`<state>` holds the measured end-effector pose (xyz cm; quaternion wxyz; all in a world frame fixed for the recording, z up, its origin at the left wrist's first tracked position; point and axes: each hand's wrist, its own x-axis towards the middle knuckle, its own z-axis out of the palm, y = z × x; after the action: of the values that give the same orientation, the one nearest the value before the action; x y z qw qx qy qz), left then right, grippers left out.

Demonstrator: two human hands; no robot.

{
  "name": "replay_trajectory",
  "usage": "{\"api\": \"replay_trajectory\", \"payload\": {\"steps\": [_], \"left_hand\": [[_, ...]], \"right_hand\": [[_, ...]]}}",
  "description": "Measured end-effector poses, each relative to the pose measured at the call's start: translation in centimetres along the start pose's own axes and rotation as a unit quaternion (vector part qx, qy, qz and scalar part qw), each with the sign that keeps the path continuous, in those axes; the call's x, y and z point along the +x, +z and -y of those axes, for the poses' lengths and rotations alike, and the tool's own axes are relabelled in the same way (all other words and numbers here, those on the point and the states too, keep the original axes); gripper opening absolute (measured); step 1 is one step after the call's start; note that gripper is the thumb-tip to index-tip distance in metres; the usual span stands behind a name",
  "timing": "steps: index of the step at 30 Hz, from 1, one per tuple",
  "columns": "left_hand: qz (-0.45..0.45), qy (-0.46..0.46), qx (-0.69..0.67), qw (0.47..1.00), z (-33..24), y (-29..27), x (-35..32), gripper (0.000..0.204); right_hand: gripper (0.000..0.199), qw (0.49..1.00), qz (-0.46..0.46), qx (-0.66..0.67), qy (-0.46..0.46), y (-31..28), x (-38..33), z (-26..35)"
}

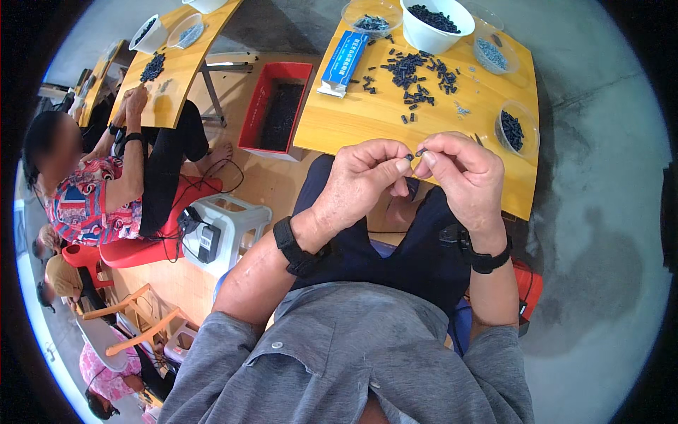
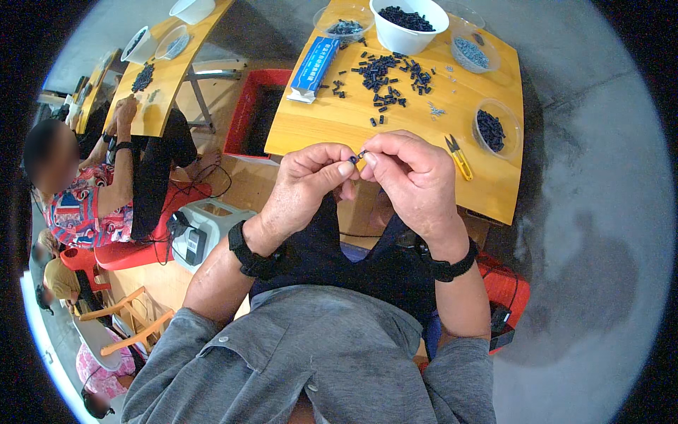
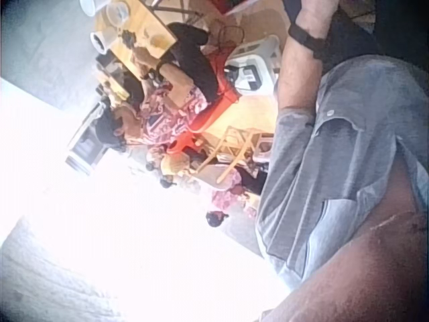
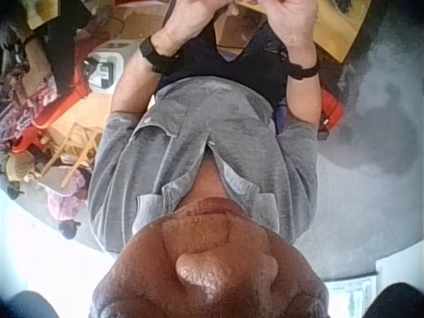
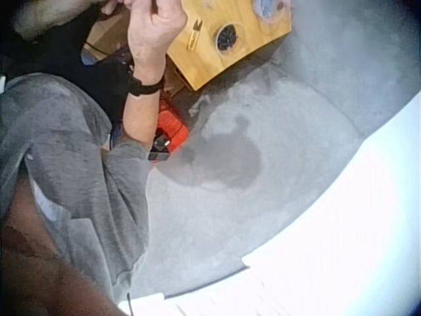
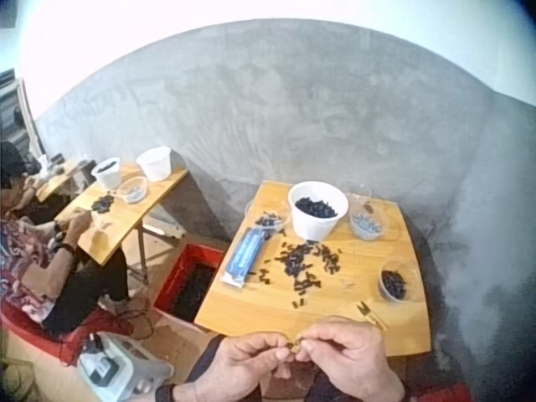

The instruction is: Assembling small plastic components by hand in a manufacturing environment.

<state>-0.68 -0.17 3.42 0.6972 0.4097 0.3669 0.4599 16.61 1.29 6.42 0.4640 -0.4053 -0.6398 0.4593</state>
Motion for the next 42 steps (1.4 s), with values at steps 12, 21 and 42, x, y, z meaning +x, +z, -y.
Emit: {"api": "replay_trajectory", "payload": {"steps": [12, 21, 42], "left_hand": [[0.007, -0.014, -0.010, 1.000, -0.1, -0.2, 0.2, 0.012], [0.011, -0.019, -0.010, 1.000, 0.1, -0.4, 0.5, 0.012], [-0.002, -0.085, -0.039, 0.996, 0.3, -0.2, 0.5, 0.013]], "right_hand": [[0.011, 0.999, 0.023, -0.028, -0.030, 0.1, 0.4, -0.2], [0.010, 0.997, 0.041, -0.054, -0.036, -0.1, 0.8, -0.4], [0.010, 0.989, 0.066, -0.102, -0.079, -0.2, 1.1, -0.6]]}}
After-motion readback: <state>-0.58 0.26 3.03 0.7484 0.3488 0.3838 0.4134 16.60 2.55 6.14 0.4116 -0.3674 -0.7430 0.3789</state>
